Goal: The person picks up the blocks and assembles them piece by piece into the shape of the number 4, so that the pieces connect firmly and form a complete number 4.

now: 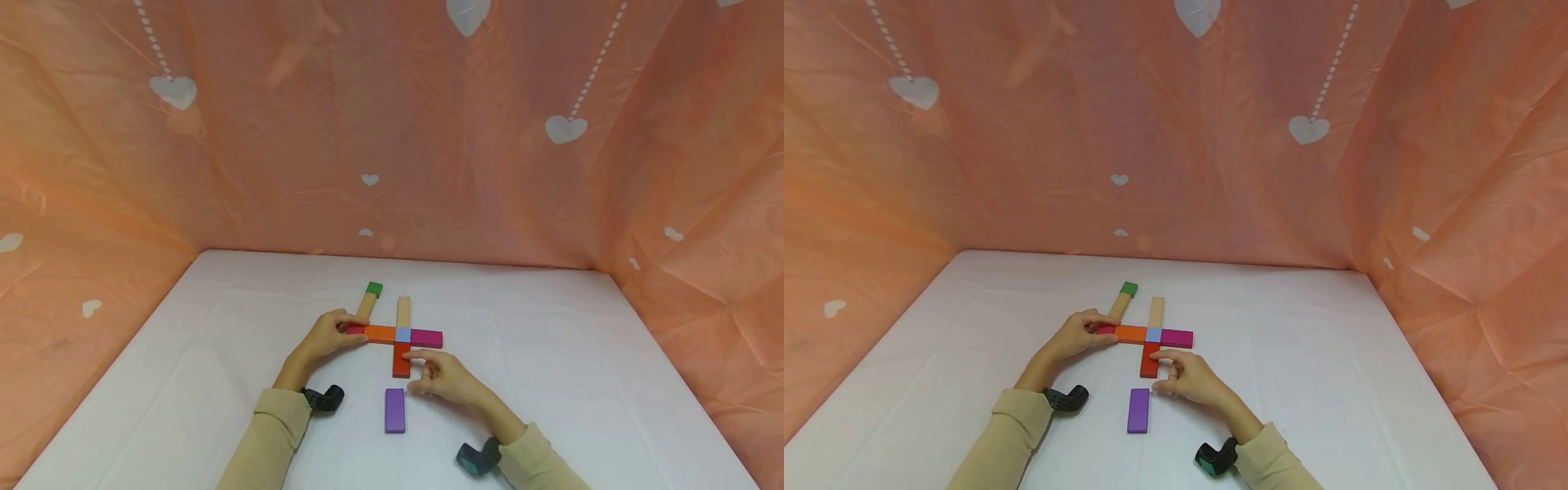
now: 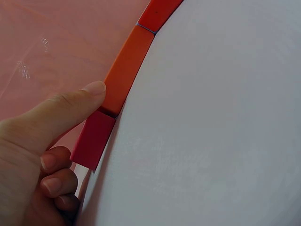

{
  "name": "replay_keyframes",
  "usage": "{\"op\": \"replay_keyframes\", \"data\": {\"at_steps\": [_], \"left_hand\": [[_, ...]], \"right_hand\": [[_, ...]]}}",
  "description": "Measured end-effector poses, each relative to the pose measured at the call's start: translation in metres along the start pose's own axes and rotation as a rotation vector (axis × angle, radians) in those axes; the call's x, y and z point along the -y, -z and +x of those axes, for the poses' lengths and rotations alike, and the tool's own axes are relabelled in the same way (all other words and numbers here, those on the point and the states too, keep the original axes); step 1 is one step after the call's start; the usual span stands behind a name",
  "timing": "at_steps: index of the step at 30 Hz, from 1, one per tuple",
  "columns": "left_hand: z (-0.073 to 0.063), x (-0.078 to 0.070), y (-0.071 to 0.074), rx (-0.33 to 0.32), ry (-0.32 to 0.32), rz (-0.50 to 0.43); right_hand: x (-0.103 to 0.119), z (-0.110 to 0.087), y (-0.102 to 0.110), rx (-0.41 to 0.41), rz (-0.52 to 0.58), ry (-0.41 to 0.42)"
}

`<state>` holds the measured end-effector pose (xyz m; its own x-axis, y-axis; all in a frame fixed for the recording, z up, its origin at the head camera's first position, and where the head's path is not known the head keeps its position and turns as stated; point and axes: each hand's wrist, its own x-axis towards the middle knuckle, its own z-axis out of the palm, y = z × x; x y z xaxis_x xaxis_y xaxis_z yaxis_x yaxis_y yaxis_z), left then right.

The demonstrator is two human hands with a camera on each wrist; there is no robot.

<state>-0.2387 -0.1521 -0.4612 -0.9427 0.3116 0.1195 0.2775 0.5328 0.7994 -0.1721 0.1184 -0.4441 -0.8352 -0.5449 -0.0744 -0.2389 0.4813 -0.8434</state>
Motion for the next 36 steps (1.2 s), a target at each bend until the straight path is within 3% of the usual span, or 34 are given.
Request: {"op": "replay_keyframes", "data": {"at_steps": [7,15,36], "left_hand": [[0.0,0.0,0.0,0.001,0.008,0.001],[0.0,0.0,0.0,0.0,0.017,0.003],[-0.001,-0.001,0.0,-0.005,0.003,0.016]], "right_hand": [[0.004,-0.004,-0.002,0.044,0.015,0.035],[0.007,-0.008,-0.005,0.088,0.011,0.004],[0.012,-0.013,-0.014,0.136,0.018,0.036]]}}
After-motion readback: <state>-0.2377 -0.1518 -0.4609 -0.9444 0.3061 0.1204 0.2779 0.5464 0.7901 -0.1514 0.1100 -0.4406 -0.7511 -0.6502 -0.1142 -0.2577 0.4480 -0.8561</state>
